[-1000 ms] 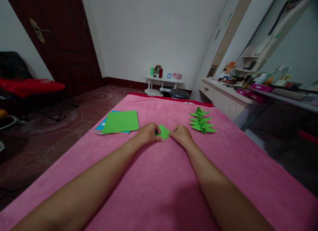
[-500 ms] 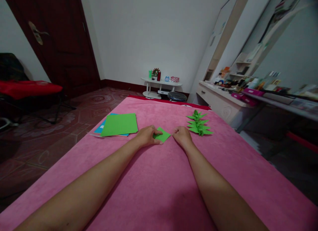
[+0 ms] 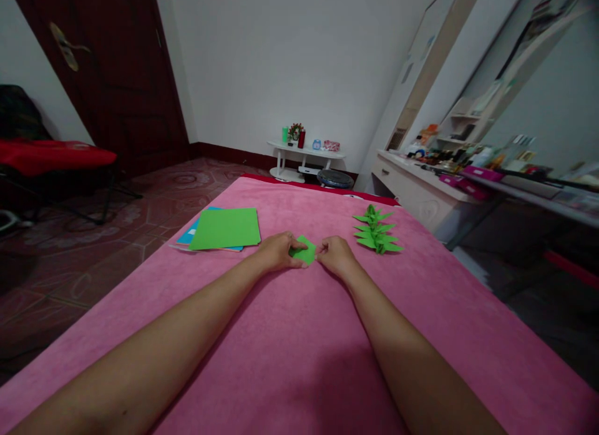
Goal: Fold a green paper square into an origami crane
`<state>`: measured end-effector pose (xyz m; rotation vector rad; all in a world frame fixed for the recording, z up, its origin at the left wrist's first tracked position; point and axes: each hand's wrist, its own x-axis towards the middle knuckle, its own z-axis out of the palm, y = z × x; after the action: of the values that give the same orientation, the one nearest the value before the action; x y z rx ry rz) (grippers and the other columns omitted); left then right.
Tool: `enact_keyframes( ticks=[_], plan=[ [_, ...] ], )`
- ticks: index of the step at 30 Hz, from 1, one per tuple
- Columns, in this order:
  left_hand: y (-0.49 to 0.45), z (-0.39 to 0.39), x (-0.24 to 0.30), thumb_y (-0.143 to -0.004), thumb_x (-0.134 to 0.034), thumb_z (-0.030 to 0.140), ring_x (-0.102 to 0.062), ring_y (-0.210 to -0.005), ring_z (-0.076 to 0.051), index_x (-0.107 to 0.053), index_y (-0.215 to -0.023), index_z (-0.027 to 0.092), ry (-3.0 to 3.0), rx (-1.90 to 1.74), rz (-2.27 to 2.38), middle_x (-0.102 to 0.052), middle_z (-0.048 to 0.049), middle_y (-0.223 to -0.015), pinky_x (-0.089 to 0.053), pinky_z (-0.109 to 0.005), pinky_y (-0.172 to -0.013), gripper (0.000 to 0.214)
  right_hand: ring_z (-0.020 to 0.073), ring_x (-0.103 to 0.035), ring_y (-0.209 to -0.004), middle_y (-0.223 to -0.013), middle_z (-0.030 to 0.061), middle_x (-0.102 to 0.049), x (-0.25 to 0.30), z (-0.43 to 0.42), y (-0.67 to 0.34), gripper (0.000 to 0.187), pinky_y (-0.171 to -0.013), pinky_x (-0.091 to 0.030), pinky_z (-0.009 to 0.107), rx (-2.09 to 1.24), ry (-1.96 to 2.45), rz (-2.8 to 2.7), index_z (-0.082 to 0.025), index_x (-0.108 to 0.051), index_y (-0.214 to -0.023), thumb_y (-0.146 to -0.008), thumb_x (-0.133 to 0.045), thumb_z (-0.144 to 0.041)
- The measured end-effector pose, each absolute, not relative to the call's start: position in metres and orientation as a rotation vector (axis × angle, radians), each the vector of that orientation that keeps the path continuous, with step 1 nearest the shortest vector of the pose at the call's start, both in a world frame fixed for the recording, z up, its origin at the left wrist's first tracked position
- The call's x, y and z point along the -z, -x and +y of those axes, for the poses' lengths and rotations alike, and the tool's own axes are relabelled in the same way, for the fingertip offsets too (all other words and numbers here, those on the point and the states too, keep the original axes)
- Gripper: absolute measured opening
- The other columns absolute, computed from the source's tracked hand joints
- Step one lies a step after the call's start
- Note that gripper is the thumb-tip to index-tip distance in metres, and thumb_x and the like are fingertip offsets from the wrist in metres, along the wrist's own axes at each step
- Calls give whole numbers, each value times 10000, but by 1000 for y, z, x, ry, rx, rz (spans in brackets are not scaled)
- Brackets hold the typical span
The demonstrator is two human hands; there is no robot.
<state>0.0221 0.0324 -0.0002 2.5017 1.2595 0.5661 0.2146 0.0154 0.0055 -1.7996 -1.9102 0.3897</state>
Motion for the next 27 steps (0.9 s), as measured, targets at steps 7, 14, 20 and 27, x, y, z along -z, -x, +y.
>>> enact_keyframes(
  ticks=[7, 14, 20, 27],
  plan=[
    [-23, 28, -7, -615, -701, 550, -576, -836, -194, -654, -1117, 305, -2463, -543, 1304, -609, -35, -925, -417, -250, -731, 561, 155, -602, -649, -697, 85, -690, -16, 18, -229, 159, -568, -386, 219, -249, 1848, -1768, -103, -698, -717, -682, -545, -129],
    [-22, 33, -3, -638, -699, 500, -577, -830, -177, -665, -1090, 304, -2406, -581, 1284, -639, -13, -907, -420, -238, -720, 494, 99, -562, -533, -568, -18, -648, -9, 10, -201, 62, -512, -375, 180, -553, 1713, -1969, -173, -706, -649, -588, -712, -179],
    [-14, 46, 3, -705, -665, 282, -587, -696, -143, -696, -1010, 198, -2300, -674, 1391, -688, -23, -804, -433, -231, -630, 318, 94, -554, -545, -603, -10, -653, -8, 10, -207, 55, -521, -374, 181, -584, 1741, -1964, -174, -705, -667, -617, -705, -152],
    [-18, 42, 1, -714, -544, 82, -610, -794, -170, -717, -892, 194, -2311, -700, 1546, -697, -47, -839, -446, -254, -713, 272, 99, -560, -558, -614, -8, -659, -9, 9, -205, 58, -524, -377, 183, -596, 1760, -1948, -177, -701, -656, -610, -717, -146]
  ],
)
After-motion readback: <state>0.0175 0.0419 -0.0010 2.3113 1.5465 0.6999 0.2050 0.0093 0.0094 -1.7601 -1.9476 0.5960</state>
